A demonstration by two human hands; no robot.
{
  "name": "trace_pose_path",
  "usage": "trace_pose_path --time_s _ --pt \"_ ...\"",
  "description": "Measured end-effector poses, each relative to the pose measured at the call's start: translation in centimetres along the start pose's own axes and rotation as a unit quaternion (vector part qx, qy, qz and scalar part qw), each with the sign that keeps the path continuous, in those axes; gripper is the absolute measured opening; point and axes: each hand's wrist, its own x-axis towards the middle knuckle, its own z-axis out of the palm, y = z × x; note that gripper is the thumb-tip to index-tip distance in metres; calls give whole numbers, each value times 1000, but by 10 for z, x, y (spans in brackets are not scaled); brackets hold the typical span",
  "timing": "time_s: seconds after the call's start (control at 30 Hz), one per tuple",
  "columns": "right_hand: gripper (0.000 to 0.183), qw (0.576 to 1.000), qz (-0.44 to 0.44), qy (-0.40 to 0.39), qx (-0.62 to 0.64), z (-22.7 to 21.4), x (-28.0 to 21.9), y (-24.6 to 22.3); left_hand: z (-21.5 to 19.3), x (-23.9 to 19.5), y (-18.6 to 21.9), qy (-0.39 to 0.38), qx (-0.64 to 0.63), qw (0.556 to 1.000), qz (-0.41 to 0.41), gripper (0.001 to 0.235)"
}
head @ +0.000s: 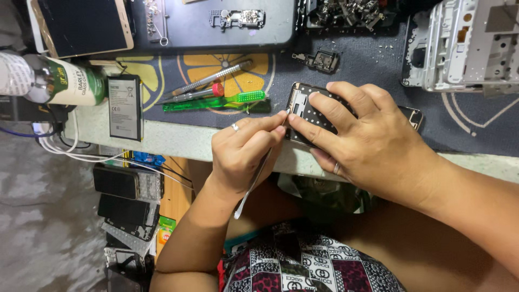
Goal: The person cleans the interior of a disassembled mobile phone chassis using a cotton swab. They wipe along the edges and internal surfaces of the metal frame, focusing on small crevices and contact points.
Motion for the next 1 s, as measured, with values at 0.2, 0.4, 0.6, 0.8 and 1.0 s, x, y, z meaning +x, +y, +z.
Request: trace_pose_path --time_s 0.2,0.4,0.6,0.8,1.0 --pt "54 1000 9 11 6 -1 0 -2 -2 -2 2 17 -13 1000 22 11" --pt "56 1000 -2 1 -11 1 -1 0 0 -3 0 9 6 1000 12 12" --pt "56 1000 -7 12 -26 2 -1 -1 2 -4 1 17 28 999 25 13" --pt "55 999 -13 17 -40 1 -1 -3 5 -4 4 25 51 998 33 13" --pt "58 999 -5 15 -36 1 -2 -5 4 -7 3 39 15 999 18 11"
